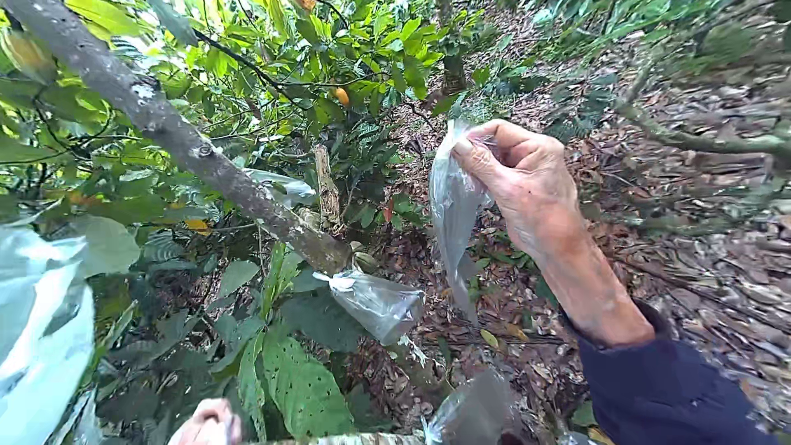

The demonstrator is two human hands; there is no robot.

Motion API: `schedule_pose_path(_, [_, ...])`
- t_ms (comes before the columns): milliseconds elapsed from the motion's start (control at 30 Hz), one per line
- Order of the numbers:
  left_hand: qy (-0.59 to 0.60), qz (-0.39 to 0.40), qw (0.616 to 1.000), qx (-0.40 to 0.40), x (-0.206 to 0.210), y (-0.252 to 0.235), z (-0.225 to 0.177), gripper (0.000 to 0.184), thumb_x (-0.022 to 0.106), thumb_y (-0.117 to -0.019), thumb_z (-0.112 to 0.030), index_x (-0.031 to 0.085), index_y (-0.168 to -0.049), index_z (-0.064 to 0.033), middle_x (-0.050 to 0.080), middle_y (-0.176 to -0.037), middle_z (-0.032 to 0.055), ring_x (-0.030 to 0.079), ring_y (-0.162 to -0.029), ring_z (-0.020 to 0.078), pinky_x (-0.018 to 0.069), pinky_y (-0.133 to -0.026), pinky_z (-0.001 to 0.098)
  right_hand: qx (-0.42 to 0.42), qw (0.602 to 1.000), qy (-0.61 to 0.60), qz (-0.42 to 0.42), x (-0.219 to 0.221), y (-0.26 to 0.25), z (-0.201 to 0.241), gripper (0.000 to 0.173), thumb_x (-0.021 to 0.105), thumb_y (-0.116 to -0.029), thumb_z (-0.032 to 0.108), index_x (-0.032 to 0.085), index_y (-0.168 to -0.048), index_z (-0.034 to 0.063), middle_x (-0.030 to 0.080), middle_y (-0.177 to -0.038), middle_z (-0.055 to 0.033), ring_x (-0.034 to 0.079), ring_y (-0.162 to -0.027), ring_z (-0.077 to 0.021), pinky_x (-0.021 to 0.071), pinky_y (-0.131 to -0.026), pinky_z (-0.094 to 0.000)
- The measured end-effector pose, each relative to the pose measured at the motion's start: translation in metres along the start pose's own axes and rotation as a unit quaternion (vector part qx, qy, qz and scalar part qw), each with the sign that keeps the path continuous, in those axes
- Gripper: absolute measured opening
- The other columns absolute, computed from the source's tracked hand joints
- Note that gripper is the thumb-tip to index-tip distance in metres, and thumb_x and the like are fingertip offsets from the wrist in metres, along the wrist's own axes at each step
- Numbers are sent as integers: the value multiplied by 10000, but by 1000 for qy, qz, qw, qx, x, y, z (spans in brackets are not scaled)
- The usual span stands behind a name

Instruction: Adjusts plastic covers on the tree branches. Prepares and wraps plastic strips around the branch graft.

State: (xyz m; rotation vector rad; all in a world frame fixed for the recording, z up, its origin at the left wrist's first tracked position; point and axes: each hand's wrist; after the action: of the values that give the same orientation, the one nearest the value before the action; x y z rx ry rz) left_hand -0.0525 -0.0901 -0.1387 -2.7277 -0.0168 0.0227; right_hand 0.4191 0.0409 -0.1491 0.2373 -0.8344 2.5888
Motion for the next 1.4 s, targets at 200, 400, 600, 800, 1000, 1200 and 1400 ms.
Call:
schedule_pose_path(200, [-197,24,979,-56,48,-103,39,147,634,-914,-42,659,-1032,-126,721,-859,-21,694,-757,91,602,-695,261,118,991,39,45,17,-16,-69,150,643,-1021,284,705,-1073,158,681,-795,-7,603,-590,-105,504,-510,-260])
schedule_pose_path(400, [-405,51,913,-8,71,-181,78,191,625,-980,-202,736,-1036,-58,734,-872,-13,680,-769,48,575,-706,226,163,983,52,71,75,-36,-153,176,650,-1011,268,724,-1048,111,675,-801,-69,621,-635,-185,537,-588,-403])
schedule_pose_path(600, [-650,35,752,105,67,-227,102,241,597,-915,-186,682,-839,26,655,-731,174,666,-707,330,504,-663,592,185,946,167,209,107,-37,-216,177,679,-996,278,749,-997,116,704,-828,-78,670,-772,-233,538,-750,-505])
schedule_pose_path(800, [-384,69,919,53,62,-288,117,380,652,-992,-238,623,-1261,30,725,-1170,108,704,-1048,174,571,-951,371,171,900,199,348,128,-39,-249,206,672,-990,267,761,-1038,87,727,-917,-126,692,-891,-301,538,-839,-550])
schedule_pose_path(1000, [-319,127,926,159,72,-345,156,91,671,-939,-76,732,-1003,-59,739,-830,-85,677,-718,-14,582,-695,189,106,943,195,249,141,-65,-264,214,662,-967,290,736,-1005,94,712,-886,-120,692,-854,-310,543,-749,-564])
schedule_pose_path(1200, [-469,137,865,118,96,-350,149,199,763,-903,-236,689,-863,-56,657,-764,-126,591,-682,-104,507,-659,120,125,932,241,242,146,-79,-257,291,653,-972,367,704,-935,83,691,-879,-109,679,-870,-298,515,-718,-538])
schedule_pose_path(1400, [-493,147,855,61,123,-342,146,74,661,-925,-82,676,-973,-27,645,-816,-64,574,-697,-79,504,-665,136,110,949,161,247,172,-77,-271,267,706,-954,324,680,-955,59,667,-844,-113,663,-823,-288,527,-726,-514])
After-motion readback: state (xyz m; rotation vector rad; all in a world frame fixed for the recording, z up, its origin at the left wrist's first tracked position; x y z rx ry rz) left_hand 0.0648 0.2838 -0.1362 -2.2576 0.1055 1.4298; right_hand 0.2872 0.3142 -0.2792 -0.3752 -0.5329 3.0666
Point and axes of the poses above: each hand's wrist, its own y-axis away from the middle knuckle, its own x-axis out of the palm, z = x × y
